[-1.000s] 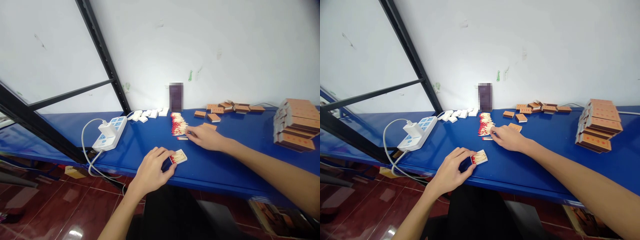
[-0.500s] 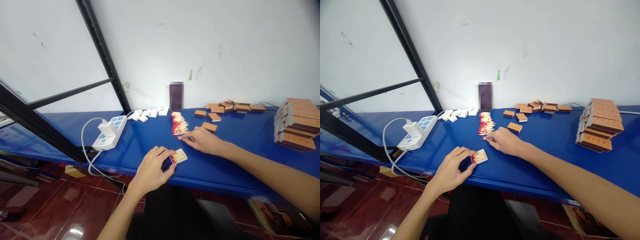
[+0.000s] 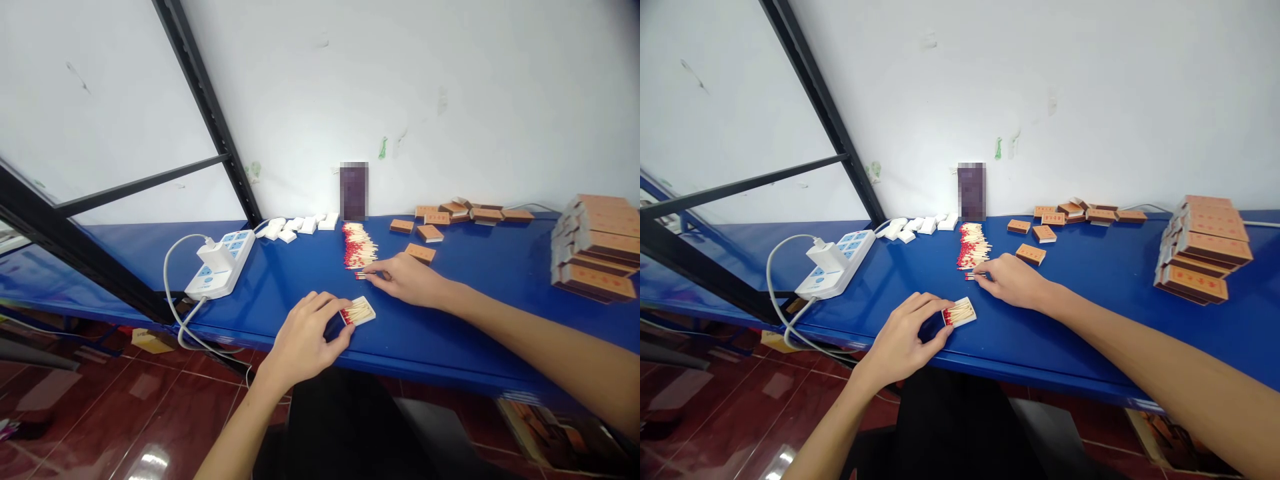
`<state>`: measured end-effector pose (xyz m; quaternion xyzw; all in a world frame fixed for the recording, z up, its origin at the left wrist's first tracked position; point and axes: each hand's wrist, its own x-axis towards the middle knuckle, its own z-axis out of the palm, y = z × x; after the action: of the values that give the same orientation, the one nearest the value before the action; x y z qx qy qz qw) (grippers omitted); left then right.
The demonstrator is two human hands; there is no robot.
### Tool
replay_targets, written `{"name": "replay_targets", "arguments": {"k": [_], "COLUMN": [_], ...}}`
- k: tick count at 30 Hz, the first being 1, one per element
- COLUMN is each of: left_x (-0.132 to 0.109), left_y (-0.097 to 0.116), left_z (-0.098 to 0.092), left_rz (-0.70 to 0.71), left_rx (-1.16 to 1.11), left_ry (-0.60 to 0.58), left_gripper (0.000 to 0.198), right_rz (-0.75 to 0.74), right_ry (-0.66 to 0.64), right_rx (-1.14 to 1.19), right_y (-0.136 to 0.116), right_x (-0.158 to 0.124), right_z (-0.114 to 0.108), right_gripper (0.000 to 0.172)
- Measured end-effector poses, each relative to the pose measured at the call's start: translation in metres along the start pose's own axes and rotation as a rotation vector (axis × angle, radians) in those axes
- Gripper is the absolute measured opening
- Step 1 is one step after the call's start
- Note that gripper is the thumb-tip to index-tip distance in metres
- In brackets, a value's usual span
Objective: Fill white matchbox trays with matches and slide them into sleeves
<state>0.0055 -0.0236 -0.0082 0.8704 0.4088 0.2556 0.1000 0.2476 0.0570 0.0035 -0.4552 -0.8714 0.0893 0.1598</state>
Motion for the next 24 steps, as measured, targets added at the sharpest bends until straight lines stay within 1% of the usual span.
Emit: {"name": "replay_targets", "arguments": {"k": [9,12,19,24], "left_x": [-0.0001,-0.0004,0.0005,0.0004], "left_y": [-0.0006,-0.001,-0.0009,-0.0002], "left_z": [0.0002,0.0003,-0.0001,-0.0003], "left_rz": [0.003,0.004,0.005,0.005], "left_rx": [0.01,0.008,0.011,0.012], "left_ry": [0.001,0.002,0.002,0.006], "left_gripper": [0.027,0.026,0.025,0.025], "right_rz": [-0.01,0.007,-0.007,0.002], "right_ry": [0.015,0.023,-0.004,-0.042], "right_rx": [-0.022,-0.054,-0.098,-0.12], "right_y": [-0.0026,-0.0013,-0.0007,-0.002], "right_x": [-0.0002,-0.0009,-0.0012,0.0001], "right_z": [-0.0002,0.0004,0.0042,0.0051], "right_gripper": [0.033,0.036,0.042,0.043]}}
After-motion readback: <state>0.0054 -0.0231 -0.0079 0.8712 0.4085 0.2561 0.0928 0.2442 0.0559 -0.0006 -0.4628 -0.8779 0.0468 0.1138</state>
